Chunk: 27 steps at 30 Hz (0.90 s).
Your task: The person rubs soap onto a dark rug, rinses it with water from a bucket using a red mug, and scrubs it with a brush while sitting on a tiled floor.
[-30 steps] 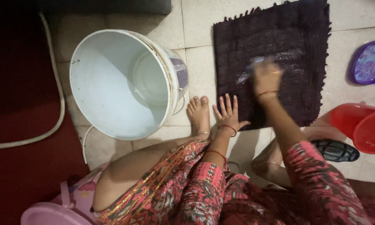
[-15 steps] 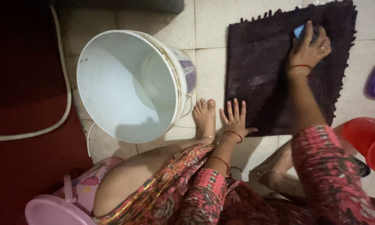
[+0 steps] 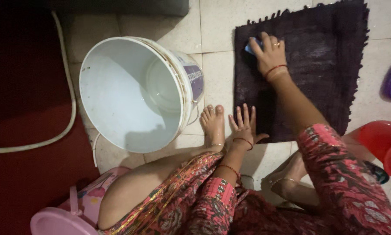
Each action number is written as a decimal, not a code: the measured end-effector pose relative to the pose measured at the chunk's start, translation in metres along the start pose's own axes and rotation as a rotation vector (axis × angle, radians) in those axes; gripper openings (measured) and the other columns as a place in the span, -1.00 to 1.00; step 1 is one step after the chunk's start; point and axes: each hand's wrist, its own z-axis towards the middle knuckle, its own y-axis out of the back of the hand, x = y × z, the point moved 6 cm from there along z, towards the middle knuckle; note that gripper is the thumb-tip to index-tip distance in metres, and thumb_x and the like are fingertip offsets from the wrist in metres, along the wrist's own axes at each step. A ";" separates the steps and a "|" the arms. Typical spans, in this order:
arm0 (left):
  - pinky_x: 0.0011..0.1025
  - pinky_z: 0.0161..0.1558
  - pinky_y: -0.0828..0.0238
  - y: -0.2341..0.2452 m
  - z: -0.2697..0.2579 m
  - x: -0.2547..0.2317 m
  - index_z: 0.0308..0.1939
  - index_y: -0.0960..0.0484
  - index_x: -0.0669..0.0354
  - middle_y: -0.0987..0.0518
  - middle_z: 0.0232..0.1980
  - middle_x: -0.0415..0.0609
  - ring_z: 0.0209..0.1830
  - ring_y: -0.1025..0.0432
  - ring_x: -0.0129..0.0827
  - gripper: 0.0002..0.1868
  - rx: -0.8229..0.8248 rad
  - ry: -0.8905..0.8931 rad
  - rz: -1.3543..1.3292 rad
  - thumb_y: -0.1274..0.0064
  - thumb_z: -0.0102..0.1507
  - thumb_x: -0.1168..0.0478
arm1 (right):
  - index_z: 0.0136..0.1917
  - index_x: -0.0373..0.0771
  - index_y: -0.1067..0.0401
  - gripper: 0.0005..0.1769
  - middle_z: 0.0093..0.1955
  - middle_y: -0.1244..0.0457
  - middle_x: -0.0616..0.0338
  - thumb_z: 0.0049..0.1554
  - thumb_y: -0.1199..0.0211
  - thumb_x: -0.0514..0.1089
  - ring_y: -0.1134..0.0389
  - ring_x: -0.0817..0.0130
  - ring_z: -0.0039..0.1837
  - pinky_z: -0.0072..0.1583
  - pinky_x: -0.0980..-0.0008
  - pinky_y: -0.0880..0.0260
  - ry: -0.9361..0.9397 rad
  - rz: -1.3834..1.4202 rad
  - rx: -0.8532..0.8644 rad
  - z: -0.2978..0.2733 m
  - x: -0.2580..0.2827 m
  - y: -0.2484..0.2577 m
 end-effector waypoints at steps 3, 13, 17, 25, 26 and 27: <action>0.37 0.46 0.65 -0.002 0.004 -0.001 0.65 0.36 0.08 0.44 0.70 0.20 0.67 0.57 0.16 0.45 0.018 0.018 -0.009 -0.05 0.01 -0.60 | 0.45 -0.10 -0.38 -0.59 0.31 -0.23 -0.08 0.35 -0.10 -0.12 -0.26 0.01 0.23 0.22 0.07 -0.24 -0.245 0.166 0.157 0.006 -0.041 0.018; 0.39 0.44 0.72 -0.011 0.008 0.000 0.64 0.43 0.06 0.48 0.69 0.18 0.66 0.62 0.16 0.43 0.051 0.015 -0.019 -0.02 0.05 -0.59 | 0.10 -0.36 -0.45 -0.61 0.15 -0.25 -0.20 0.21 -0.44 -0.03 -0.29 -0.13 0.14 0.16 -0.05 -0.27 -1.013 -0.086 -0.187 -0.168 -0.255 0.105; 0.41 0.44 0.72 -0.006 0.005 -0.001 0.64 0.42 0.07 0.48 0.70 0.20 0.67 0.62 0.17 0.43 0.016 0.006 0.002 -0.03 0.05 -0.59 | 0.27 -0.28 -0.27 -0.42 0.32 -0.07 -0.14 0.19 -0.35 0.12 -0.08 -0.07 0.31 0.28 -0.08 0.00 -1.121 -0.117 0.089 -0.202 -0.289 0.101; 0.40 0.44 0.74 -0.005 0.006 -0.001 0.64 0.43 0.05 0.50 0.69 0.20 0.66 0.65 0.16 0.43 0.024 0.010 -0.037 -0.06 0.05 -0.58 | 0.61 -0.12 0.07 -0.01 0.66 0.27 -0.04 0.15 -0.17 0.40 0.35 0.06 0.65 0.54 -0.15 0.54 -1.047 0.329 0.176 -0.129 -0.187 0.079; 0.40 0.44 0.75 -0.005 0.006 -0.002 0.64 0.44 0.06 0.50 0.69 0.20 0.66 0.65 0.17 0.43 0.026 0.005 -0.040 -0.05 0.05 -0.57 | 0.65 -0.10 0.12 0.04 0.70 0.31 -0.02 0.14 -0.15 0.43 0.41 0.07 0.69 0.58 -0.16 0.61 -1.067 0.489 0.236 -0.124 -0.157 0.066; 0.39 0.44 0.76 -0.005 0.006 -0.002 0.63 0.44 0.07 0.51 0.69 0.21 0.65 0.66 0.18 0.44 0.028 0.002 -0.042 -0.05 0.05 -0.57 | 0.69 -0.08 0.16 0.10 0.74 0.36 -0.01 0.14 -0.13 0.47 0.46 0.09 0.73 0.61 -0.17 0.67 -0.965 0.492 0.304 -0.116 -0.120 0.053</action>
